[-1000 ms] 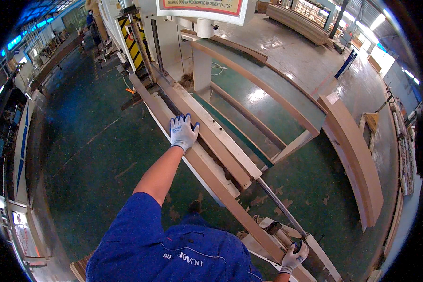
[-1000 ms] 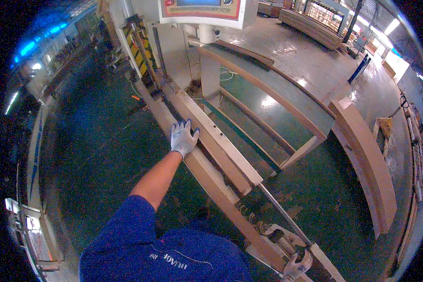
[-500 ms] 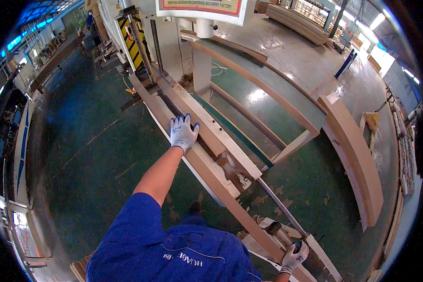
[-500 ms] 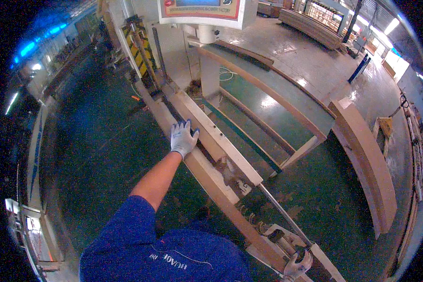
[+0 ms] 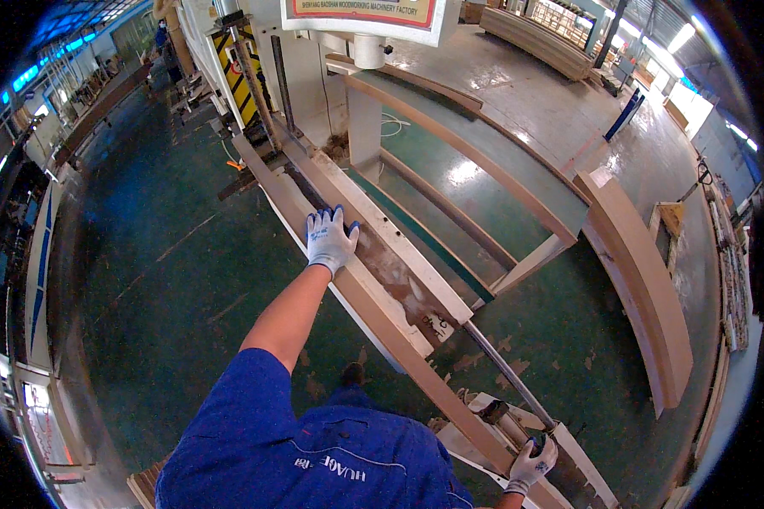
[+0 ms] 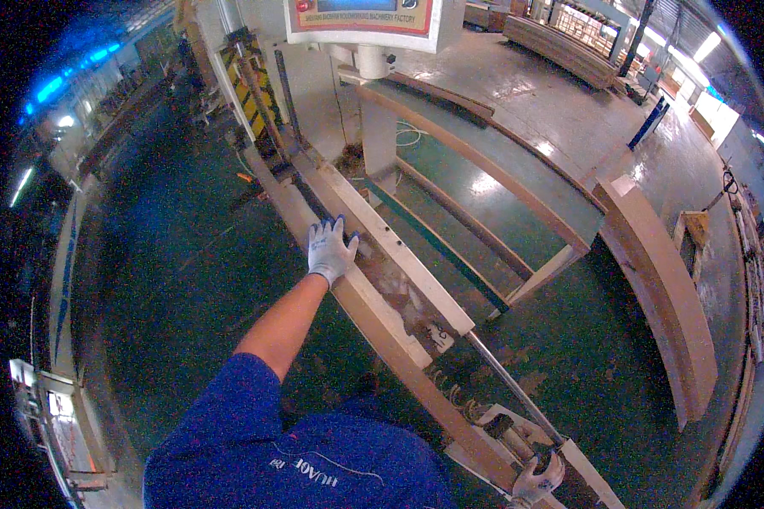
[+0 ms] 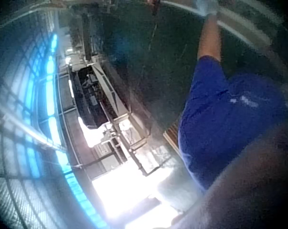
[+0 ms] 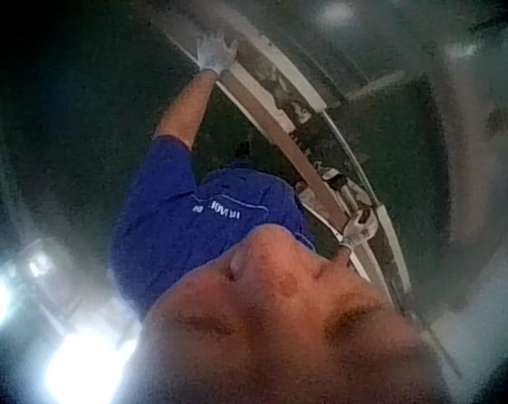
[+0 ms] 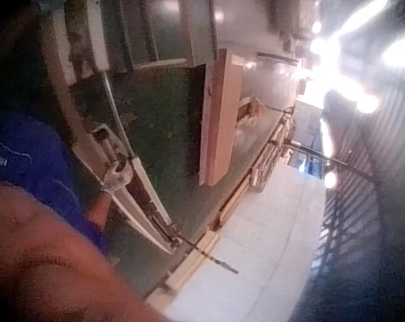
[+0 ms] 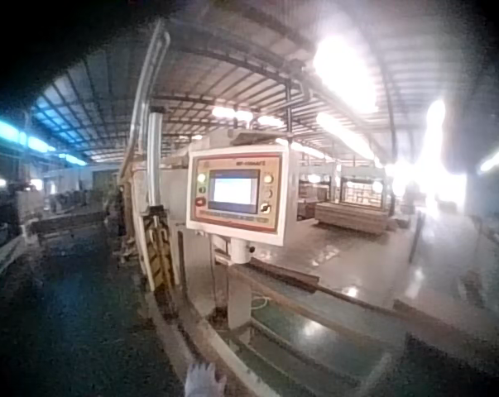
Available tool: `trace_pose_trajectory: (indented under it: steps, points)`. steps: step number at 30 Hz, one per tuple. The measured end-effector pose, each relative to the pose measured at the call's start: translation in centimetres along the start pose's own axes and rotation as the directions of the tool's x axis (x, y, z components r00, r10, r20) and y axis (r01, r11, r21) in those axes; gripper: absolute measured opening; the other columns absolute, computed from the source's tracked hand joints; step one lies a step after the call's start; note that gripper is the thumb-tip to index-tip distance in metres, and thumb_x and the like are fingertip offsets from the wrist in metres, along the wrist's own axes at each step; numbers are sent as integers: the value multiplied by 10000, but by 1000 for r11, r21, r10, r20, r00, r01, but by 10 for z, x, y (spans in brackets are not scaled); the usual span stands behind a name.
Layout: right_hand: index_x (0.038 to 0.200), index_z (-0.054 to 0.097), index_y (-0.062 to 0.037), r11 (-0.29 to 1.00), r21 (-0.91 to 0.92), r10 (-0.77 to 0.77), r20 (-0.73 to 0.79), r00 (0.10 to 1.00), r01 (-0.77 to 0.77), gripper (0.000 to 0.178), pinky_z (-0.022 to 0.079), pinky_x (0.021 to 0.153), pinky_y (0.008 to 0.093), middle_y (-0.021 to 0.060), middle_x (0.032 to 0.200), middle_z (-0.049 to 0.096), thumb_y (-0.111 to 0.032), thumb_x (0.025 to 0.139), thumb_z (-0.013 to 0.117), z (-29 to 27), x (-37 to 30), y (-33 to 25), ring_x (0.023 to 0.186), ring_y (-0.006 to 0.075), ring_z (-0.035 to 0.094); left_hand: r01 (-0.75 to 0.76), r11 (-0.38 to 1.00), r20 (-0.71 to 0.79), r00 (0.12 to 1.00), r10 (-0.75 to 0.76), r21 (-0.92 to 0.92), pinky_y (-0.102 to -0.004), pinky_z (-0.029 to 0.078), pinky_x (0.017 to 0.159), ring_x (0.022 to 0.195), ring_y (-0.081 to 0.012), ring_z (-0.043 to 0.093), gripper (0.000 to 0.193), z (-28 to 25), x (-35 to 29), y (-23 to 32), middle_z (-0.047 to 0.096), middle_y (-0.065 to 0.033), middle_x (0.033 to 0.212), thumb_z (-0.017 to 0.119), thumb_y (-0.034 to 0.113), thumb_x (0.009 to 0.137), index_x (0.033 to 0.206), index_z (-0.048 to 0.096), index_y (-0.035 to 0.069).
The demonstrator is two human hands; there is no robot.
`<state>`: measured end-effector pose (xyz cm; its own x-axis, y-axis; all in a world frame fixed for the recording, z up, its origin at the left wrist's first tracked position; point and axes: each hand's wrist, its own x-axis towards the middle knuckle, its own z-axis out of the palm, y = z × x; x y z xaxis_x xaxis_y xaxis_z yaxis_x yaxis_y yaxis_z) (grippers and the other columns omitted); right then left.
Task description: The person positions a long wooden plank on a woodworking machine, aligns it with the guide, and feeds it through the machine to process the surface. The person repeats this action with multiple planks, handling each one individually.
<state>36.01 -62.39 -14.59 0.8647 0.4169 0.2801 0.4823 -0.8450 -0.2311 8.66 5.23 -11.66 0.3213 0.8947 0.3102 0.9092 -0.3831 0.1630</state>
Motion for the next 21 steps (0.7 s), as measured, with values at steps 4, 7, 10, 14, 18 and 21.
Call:
trace_pose_trajectory:
  steps: [4,7,10,14,18,21]
  points:
    - [1325,653,-36,1000,3,25,18,1000,-25,442,395,1170,550,210,1363,636,-202,926,745,-2,-1,-1,1331,413,543,5,999,75,997,-2,-40,-547,266,1259,1408,-423,508,699,-11,1,5,613,-279,1422,561,516,1015,1490,543,4]
    - [1332,653,-39,1000,1,23,17,1000,-23,446,394,1171,552,211,1364,636,-200,926,744,-2,0,-2,1333,413,540,9,999,50,999,-8,-37,-550,266,1258,1409,-424,509,671,-9,1,4,616,-284,1415,566,514,1013,1452,584,6]
    - [1339,652,-40,1000,-15,3,3,1000,-3,453,393,1173,551,211,1365,635,-199,925,743,2,-1,4,1332,412,539,-22,1000,21,1000,22,13,-556,277,1246,1388,-428,524,637,-3,0,1,629,-283,1391,577,513,1006,1395,637,12]
    - [1346,646,-31,999,-40,11,1,1000,-11,462,390,1175,551,213,1369,630,-205,928,740,2,-2,0,1331,409,540,-15,1000,11,1000,15,4,-557,273,1249,1389,-433,522,616,-1,0,2,630,-287,1387,586,513,1000,1359,667,20]
    - [1345,640,-12,1000,-12,-6,21,1000,7,469,403,1165,542,217,1364,629,-217,933,733,-1,0,1,1322,408,547,-1,1000,41,999,1,-2,-556,263,1259,1398,-432,516,618,-6,-1,4,628,-290,1388,590,514,996,1363,663,22]
    - [1348,635,2,997,70,-41,-10,999,42,499,424,1143,536,220,1351,637,-247,928,739,-1,-2,-2,1310,410,558,4,1000,52,999,-4,-11,-554,257,1264,1415,-433,504,628,-6,0,3,619,-293,1409,588,514,996,1381,653,22]
